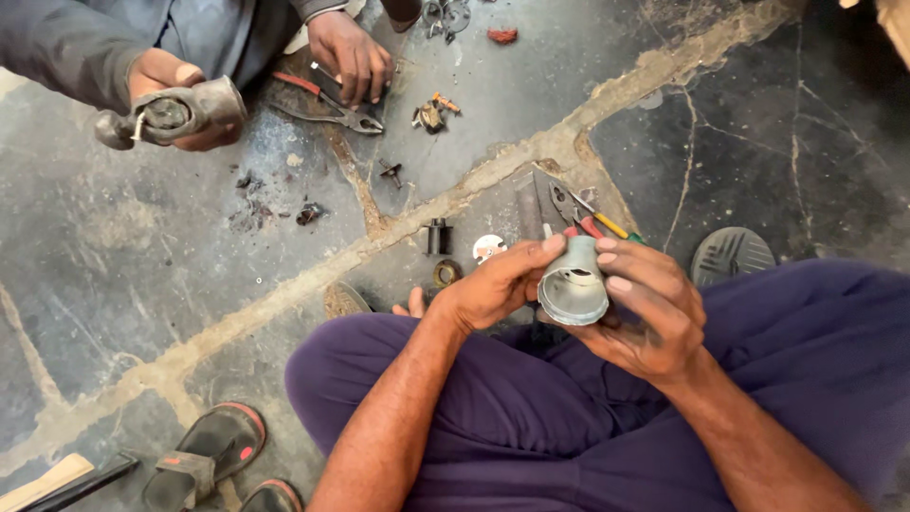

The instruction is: The person sits on the floor and uses pliers to remove a copper wire coil from a cylindrical metal housing. They then use a screwdriver to adjust the interior of the housing and a hammer to tap a metal disc into place.

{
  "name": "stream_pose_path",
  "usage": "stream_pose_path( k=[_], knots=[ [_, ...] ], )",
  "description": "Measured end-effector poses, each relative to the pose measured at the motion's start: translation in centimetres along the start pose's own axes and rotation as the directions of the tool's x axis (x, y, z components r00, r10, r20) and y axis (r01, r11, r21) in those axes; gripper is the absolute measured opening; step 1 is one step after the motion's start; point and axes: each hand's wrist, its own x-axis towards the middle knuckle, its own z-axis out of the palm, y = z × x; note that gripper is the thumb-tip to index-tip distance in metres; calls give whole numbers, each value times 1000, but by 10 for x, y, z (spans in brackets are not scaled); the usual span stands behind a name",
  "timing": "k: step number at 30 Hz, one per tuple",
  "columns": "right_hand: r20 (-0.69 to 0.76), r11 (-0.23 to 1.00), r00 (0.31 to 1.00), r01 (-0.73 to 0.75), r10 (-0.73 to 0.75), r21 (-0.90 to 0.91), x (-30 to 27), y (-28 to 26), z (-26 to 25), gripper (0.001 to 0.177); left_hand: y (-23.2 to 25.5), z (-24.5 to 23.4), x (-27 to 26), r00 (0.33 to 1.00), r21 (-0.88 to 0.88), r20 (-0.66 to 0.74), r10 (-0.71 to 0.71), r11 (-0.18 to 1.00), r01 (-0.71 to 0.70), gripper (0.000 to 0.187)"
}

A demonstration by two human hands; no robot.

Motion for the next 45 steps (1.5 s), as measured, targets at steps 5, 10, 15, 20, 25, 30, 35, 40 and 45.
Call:
stream_pose_path(
  k=[5, 10, 15, 20, 25, 30, 35, 40, 45],
  knots=[
    [14, 1000, 1000, -26, 26, 5, -4, -2, -2, 83, 2, 8, -1, 999, -28, -25, -46, 999, 45, 50],
    [-10, 998, 998, -62, 62, 26, -6, -2, -1, 86, 1, 9, 3, 999, 7, -19, -43, 999, 43, 51],
    [-36, 987, 987, -155, 157, 48, -9, 0, 3, 85, 3, 9, 7, 998, 19, -36, -42, 999, 43, 54],
    [-42, 965, 974, -215, 224, 150, -11, 2, 8, 81, 6, 11, 9, 995, 82, -96, -10, 996, 18, 55],
    [-13, 939, 962, -264, 274, 221, -11, 7, 12, 73, 15, 14, 7, 995, 178, -64, 79, 982, -67, 60],
    [-12, 937, 964, -255, 265, 241, -15, 9, 14, 74, 19, 20, 5, 997, 186, -29, 76, 980, -69, 63],
    [-5, 946, 966, -250, 257, 205, -18, 9, 12, 79, 20, 23, 6, 998, 193, -39, 44, 981, -35, 68],
    [-11, 958, 967, -249, 253, 144, -14, 7, 9, 78, 17, 20, 7, 999, 178, -30, 33, 984, -27, 67],
    [76, 950, 950, -296, 304, -102, -6, 0, 4, 42, 14, 11, 12, 987, 219, -100, 128, 970, -104, 65]
  ],
)
